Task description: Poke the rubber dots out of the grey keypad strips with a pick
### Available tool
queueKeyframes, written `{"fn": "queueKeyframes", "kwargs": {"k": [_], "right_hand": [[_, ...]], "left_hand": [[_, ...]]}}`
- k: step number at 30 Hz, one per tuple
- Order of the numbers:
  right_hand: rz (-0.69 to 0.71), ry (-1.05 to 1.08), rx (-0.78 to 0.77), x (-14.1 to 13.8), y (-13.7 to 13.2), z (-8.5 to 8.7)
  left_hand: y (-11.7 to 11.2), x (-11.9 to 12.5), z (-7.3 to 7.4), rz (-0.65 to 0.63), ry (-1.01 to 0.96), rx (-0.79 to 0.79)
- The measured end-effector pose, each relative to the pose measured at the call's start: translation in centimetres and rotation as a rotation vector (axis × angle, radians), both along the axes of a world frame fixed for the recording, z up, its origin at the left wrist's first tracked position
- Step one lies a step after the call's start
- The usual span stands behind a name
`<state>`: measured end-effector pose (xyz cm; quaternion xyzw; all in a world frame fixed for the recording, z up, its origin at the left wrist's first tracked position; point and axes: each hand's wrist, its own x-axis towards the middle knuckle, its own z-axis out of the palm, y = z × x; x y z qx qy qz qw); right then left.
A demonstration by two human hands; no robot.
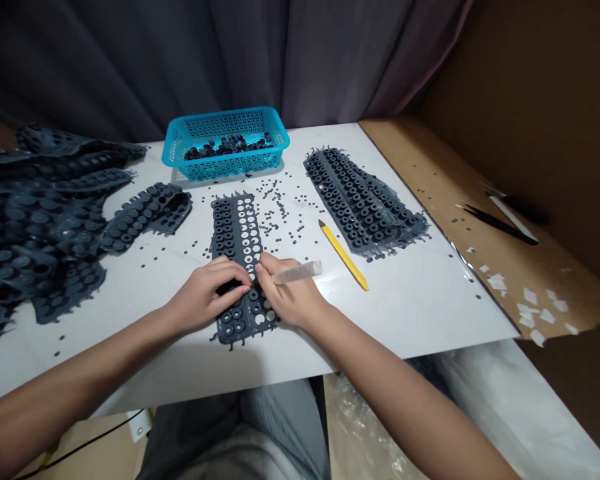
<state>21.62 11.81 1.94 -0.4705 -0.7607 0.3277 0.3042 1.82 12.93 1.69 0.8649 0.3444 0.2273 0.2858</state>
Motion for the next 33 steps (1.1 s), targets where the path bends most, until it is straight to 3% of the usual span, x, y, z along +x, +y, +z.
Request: {"fn": "queueKeyframes", "kwargs": {"k": [11,17,22,26,33], "right_hand": [[0.004,-0.020,-0.009,0.0,0.1,0.0],[0.007,-0.020,-0.022,0.0,0.0,0.0],[-0.050,0.150,-0.081,0.4,0.2,0.3],[-0.147,0.273,-0.127,0.7,0.4,0.4],[-0.152,0.268,-0.138,0.7,0.4,0.4]], "left_hand": [[-0.4,-0.1,-0.1,0.205,-0.076,-0.183],[0.0,-0.3,0.8,0.429,-0.422,-0.489],[-0.4,-0.5,1.5,0.391,-0.476,-0.640],[-1.0,-0.4,1.7,0.356,-0.320,-0.509],[-1.2,-0.3,2.0,0.276,-0.171,-0.229]]}}
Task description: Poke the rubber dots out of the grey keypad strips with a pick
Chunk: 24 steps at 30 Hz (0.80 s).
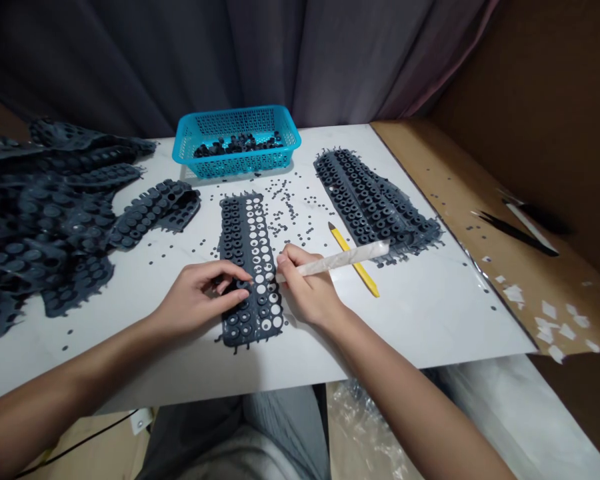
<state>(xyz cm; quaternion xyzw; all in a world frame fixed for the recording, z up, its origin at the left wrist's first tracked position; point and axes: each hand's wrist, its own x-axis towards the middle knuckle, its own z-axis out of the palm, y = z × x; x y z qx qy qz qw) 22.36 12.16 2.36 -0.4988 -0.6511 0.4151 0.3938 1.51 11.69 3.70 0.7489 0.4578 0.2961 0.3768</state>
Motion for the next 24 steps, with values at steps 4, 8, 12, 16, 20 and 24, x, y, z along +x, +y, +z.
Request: {"fn": "queueKeyframes", "kwargs": {"k": [4,8,12,16,20,24], "right_hand": [[0.007,-0.003,0.010,0.1,-0.1,0.0],[0.018,-0.005,0.016,0.1,0.0,0.0],[0.026,0.008,0.016,0.1,0.0,0.1],[0.074,0.000,-0.038,-0.2,0.0,0.1],[0.146,-0.078,-0.041,-0.3,-0.1,-0.1],[0.175,-0.118,-0.008,-0.4,-0.4,-0.2]], "left_hand": [[-0.1,0.0,-0.1,-0.024,0.012,0.090],[-0.1,0.2,-0.2,-0.061,-0.001,0.178],[0.0,0.3,-0.2,-0.097,-0.006,0.246],[0.2,0.3,0.1,-0.133,0.026,0.172],[0.6,0.5,0.4,-0.082,-0.014,-0.067],[1.3,0.8,0.6,-0.201,0.078,-0.013]]}}
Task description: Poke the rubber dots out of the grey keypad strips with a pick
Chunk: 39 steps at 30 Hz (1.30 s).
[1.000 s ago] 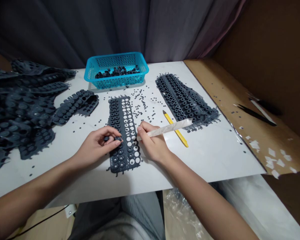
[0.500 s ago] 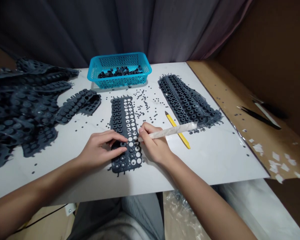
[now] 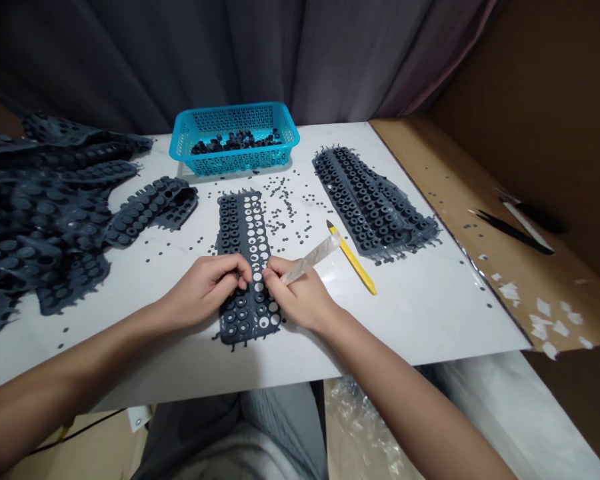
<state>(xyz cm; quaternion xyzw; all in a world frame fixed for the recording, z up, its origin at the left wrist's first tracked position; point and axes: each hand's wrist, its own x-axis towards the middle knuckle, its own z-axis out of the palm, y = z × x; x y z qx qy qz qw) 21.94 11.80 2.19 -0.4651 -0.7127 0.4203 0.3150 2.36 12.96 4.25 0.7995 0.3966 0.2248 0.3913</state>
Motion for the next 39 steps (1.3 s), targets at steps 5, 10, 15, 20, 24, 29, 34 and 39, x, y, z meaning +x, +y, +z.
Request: {"fn": "queueKeyframes", "kwargs": {"k": [5,10,15,20,24,29,34,39], "right_hand": [[0.011,-0.060,0.071,-0.2,-0.1,0.0],[0.034,-0.091,0.109,-0.2,-0.2,0.0],[0.048,-0.133,0.130,-0.1,-0.3,0.0],[0.064,-0.150,0.161,-0.2,-0.4,0.0],[0.064,-0.162,0.164,-0.2,-0.4,0.1],[0.054,-0.187,0.165,-0.2,-0.3,0.2],[0.063,-0.195,0.158,-0.2,-0.4,0.2],[0.058,-0.192,0.151,-0.2,-0.4,0.2]], "left_hand": [[0.5,0.3,-0.2,-0.221,0.187,0.176],[0.6,0.5,-0.2,-0.268,0.294,0.236],[1.3,0.6,-0.2,-0.393,0.275,0.235],[1.8,0.7,-0.2,-0.456,0.296,0.246],[1.8,0.5,-0.3,-0.452,0.273,0.276],[1.1,0.0,-1.2,-0.387,0.164,0.353],[-0.2,-0.8,-2.3,-0.221,0.014,0.337],[-0.7,-1.1,-1.8,0.183,-0.145,0.051]]}}
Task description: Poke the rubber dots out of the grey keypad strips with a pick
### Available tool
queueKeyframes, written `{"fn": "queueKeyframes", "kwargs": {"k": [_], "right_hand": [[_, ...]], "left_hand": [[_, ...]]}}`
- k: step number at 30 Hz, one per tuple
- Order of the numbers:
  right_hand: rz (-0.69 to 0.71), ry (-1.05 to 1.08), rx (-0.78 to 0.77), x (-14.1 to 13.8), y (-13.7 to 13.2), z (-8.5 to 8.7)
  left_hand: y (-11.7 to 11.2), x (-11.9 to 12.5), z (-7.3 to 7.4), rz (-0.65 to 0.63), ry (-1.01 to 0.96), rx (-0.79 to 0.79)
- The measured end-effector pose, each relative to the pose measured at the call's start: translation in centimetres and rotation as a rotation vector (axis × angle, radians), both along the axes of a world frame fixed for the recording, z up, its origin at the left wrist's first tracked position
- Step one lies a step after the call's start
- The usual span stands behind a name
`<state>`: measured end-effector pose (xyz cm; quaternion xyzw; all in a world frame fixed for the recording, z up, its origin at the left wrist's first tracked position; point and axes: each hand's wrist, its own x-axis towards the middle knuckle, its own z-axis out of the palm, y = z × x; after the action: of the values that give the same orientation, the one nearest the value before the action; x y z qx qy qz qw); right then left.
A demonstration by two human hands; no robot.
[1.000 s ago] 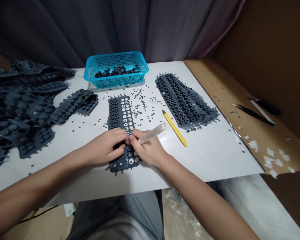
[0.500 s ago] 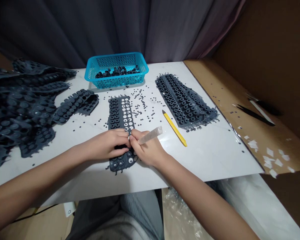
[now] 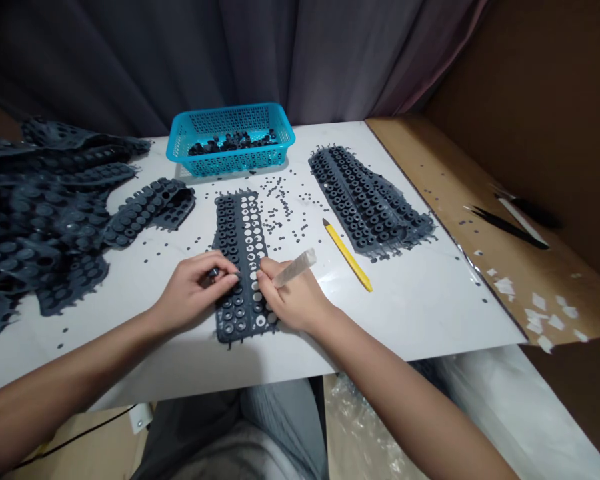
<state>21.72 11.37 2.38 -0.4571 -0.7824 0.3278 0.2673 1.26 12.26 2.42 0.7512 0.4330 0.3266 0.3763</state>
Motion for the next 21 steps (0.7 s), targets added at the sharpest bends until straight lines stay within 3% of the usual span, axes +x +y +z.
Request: {"fn": "queueKeyframes", "kwargs": {"k": [3,6,10,15,21], "right_hand": [[-0.001,0.046,-0.025,0.0,0.1,0.0],[-0.061,0.173,-0.067,0.1,0.2,0.3],[-0.231,0.295,-0.091,0.9,-0.7,1.0],[-0.352,0.334,-0.076,2.0,-3.3,0.2],[-0.342,0.329,-0.059,1.8,-4.5,-1.1]], "left_hand": [[0.0,0.0,0.6,0.184,-0.307,-0.400],[-0.3,0.1,1.2,0.150,-0.604,-0.754],[-0.7,0.5,1.7,0.062,-0.636,-0.946],[-0.3,0.5,1.8,0.001,-0.365,-0.839],[-0.2,0.6,2.6,-0.205,0.089,-0.299]]}}
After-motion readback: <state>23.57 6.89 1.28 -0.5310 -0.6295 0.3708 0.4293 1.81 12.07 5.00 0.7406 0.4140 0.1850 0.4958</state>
